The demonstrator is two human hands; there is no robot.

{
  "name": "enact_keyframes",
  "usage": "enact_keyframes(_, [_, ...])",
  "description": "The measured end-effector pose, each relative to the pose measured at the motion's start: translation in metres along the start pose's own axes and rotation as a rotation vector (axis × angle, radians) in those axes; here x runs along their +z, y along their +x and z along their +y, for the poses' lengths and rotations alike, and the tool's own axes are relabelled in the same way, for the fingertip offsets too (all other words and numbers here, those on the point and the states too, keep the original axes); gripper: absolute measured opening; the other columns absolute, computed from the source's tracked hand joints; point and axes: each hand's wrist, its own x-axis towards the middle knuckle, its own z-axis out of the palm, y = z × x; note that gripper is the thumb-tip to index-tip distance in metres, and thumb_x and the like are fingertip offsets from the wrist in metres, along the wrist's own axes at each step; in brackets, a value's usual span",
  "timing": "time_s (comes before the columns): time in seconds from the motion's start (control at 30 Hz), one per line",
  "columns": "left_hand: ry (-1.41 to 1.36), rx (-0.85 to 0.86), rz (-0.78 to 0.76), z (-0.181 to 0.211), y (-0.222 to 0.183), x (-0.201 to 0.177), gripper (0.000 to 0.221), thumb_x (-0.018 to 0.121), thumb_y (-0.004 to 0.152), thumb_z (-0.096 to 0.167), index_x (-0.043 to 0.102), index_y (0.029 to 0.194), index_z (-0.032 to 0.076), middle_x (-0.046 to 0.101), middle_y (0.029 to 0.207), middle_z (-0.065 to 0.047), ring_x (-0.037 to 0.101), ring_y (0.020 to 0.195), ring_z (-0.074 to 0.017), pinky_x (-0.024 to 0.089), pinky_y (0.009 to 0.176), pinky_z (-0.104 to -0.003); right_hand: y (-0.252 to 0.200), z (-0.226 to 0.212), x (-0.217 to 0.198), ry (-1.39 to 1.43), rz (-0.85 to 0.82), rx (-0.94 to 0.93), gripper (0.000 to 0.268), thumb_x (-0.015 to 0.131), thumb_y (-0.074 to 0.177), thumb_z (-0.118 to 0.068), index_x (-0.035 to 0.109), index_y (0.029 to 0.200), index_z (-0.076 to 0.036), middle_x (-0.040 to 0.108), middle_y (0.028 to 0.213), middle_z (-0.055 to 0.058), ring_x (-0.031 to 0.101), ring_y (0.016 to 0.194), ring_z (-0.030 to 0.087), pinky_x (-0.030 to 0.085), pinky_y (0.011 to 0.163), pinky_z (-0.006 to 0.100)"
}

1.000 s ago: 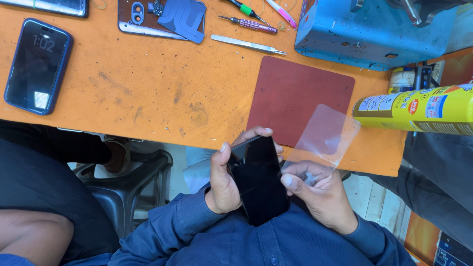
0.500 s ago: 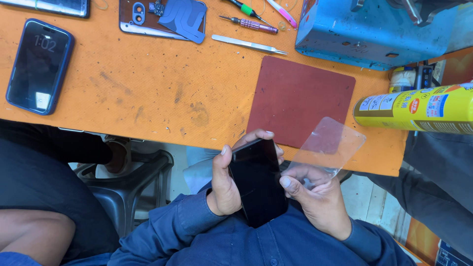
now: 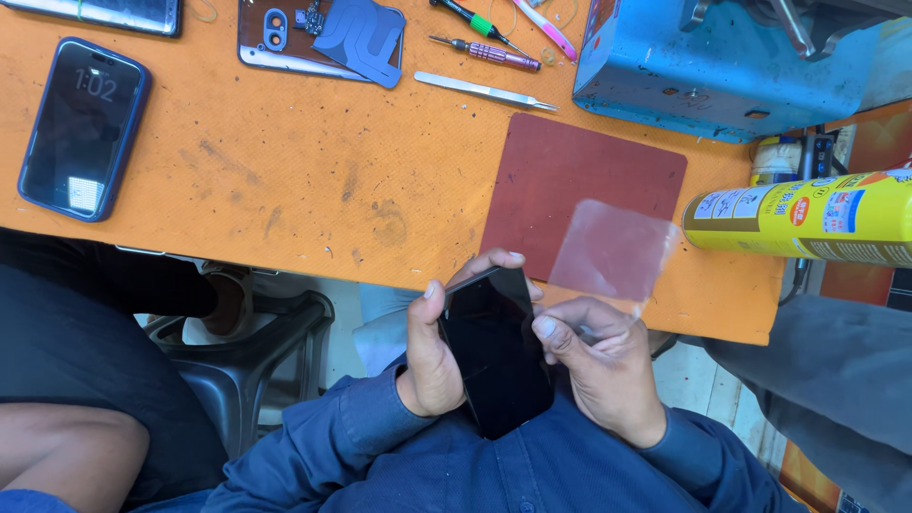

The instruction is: The person cleans a mobile phone screen using a spray and a cloth, then begins to peel a layer from the internal frame of a disassembled device.

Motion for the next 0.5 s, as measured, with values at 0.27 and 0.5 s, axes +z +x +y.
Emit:
enact_keyframes(0.27, [-0.033, 0.000, 0.029, -0.005, -0.001, -0.008, 0.078, 0.035, 0.103, 0.066, 0.046, 0.146, 0.002, 0.063, 0.120, -0.015, 0.064, 0.110, -0.0260, 0.054, 0.097, -0.042, -0.008, -0.002, -0.010, -0.182, -0.079, 0.052, 0.020, 0.077, 0.090, -0.019, 0.074, 0.085, 0.000, 0.069, 0.071, 0.003, 0.059, 0.061, 0.007, 0.049, 0.057, 0.024])
enact_keyframes(0.5, [-0.077, -0.056, 0.033, 0.004, 0.003, -0.001, 0.076, 0.035, 0.100, 0.065, 0.045, 0.145, 0.004, 0.064, 0.118, -0.014, 0.065, 0.107, -0.0286, 0.057, 0.092, -0.045, 0.002, -0.001, -0.001, -0.126, -0.007, 0.079, 0.019, 0.076, 0.089, -0.018, 0.074, 0.085, 0.001, 0.070, 0.073, 0.003, 0.057, 0.062, 0.007, 0.048, 0.059, 0.024])
